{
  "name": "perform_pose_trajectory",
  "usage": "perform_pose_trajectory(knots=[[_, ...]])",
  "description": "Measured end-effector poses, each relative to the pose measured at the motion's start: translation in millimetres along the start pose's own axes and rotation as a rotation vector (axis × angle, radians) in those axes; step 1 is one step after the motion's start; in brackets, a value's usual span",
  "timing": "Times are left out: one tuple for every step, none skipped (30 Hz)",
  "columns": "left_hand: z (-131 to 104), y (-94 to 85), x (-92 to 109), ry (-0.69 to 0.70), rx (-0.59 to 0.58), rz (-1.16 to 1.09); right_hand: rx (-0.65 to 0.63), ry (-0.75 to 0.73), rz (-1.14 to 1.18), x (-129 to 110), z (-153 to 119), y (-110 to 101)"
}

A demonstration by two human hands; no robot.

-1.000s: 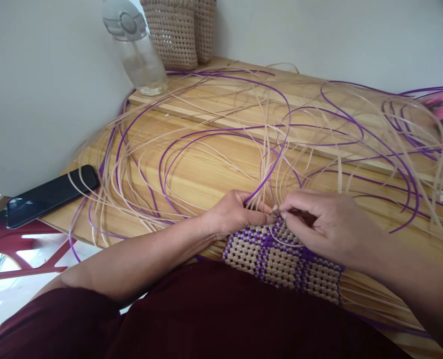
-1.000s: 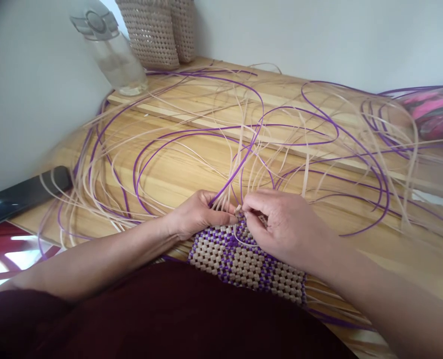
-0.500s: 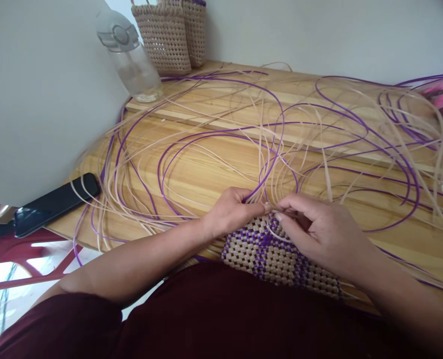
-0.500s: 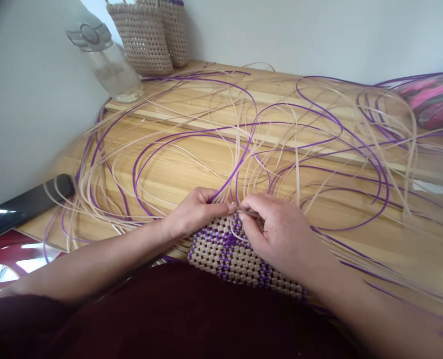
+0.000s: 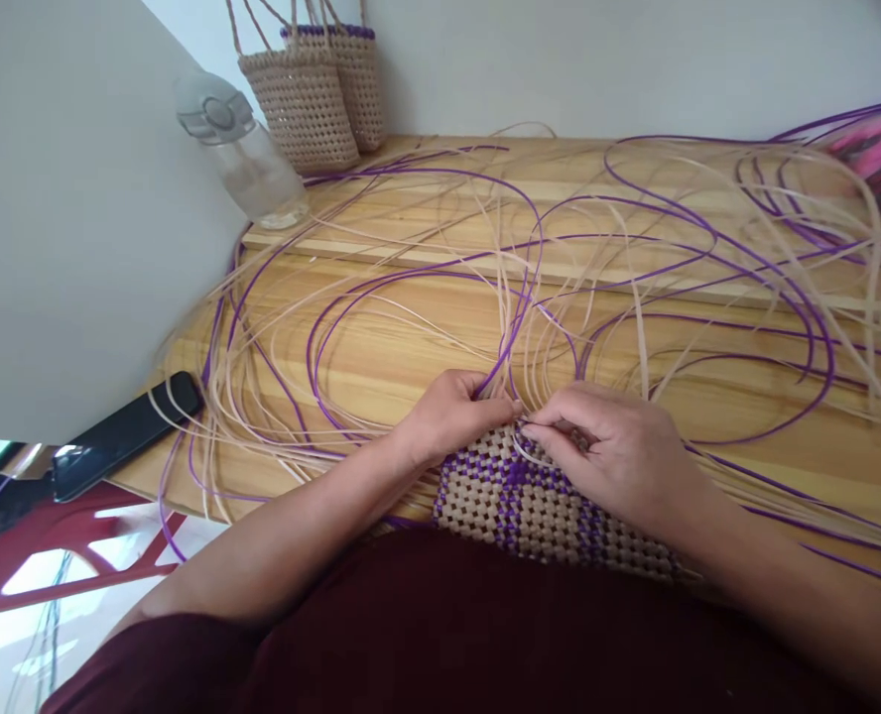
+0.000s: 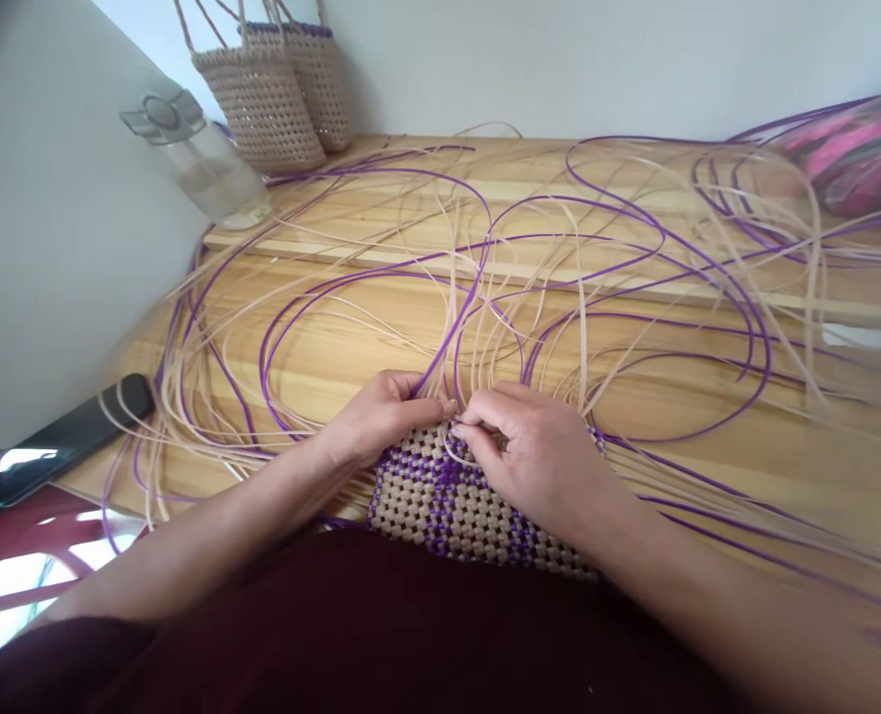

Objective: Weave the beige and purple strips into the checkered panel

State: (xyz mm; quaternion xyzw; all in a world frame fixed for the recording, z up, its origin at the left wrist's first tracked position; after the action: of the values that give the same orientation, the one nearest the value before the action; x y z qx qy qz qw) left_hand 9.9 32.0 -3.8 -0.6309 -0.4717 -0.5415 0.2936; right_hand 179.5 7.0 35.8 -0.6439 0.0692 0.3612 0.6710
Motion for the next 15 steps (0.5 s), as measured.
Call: perform_pose_trajectory(knots=[[-0.5, 0.2, -0.5, 0.021, -0.018, -0.006, -0.007, -0.007, -0.001, 0.3, 0.1, 0.6], [-0.8, 0.5, -0.7, 0.035, -0.029, -0.007, -0.012, -0.017, -0.008, 0.4, 0.3, 1.2], [-0.9, 0.6, -0.8, 0.039, -0.026, -0.009, -0.013, -0.027, -0.021, 0.4, 0.3, 1.8], [-0.7, 0.7, -1.1, 0.032, -0.007, -0.012, -0.009, -0.041, -0.038, 0.3, 0.1, 2.3], [-0.4, 0.8, -1.5, 0.019, 0.022, -0.020, -0.004, -0.056, -0.057, 0.1, -0.4, 2.7], [-0.1, 1.0, -2.0, 0.000, 0.051, -0.033, 0.005, -0.069, -0.074, 0.1, -1.2, 2.8], [0.0, 1.4, -2.6, -0.019, 0.076, -0.053, 0.011, -0.079, -0.085, 0.2, -2.0, 2.8], [0.0, 1.9, -3.3, -0.035, 0.095, -0.079, 0.013, -0.086, -0.087, 0.5, -2.9, 2.7], [-0.3, 2.5, -3.7, -0.044, 0.098, -0.107, 0.007, -0.091, -0.082, 0.9, -3.7, 2.5], [-0.8, 3.1, -3.7, -0.044, 0.087, -0.133, -0.002, -0.093, -0.077, 1.3, -4.4, 2.0], [-1.5, 3.5, -3.3, -0.036, 0.067, -0.150, -0.011, -0.094, -0.074, 1.7, -5.0, 1.4], [-2.4, 3.6, -2.7, -0.024, 0.043, -0.157, -0.020, -0.097, -0.073, 1.9, -5.5, 0.5], [-3.4, 3.6, -1.9, -0.014, 0.020, -0.153, -0.028, -0.101, -0.076, 1.8, -6.0, -0.5], [-4.3, 3.2, -1.1, -0.005, 0.005, -0.142, -0.031, -0.107, -0.082, 1.3, -6.6, -1.6], [-5.1, 2.8, -0.2, 0.001, -0.002, -0.129, -0.032, -0.111, -0.090, 0.7, -7.4, -2.8]])
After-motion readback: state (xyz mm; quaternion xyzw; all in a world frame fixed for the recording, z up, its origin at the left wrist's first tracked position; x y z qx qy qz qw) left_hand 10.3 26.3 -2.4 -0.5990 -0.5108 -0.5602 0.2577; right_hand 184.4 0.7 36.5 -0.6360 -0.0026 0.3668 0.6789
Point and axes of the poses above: each hand's wrist, its own z-axis towards the middle knuckle, its own y-axis out of the palm, x = y × z, the point moved 3 cm from there along z, towards the middle knuckle, and after that the axes turned 9 degrees about y, right-handed, at the moved point
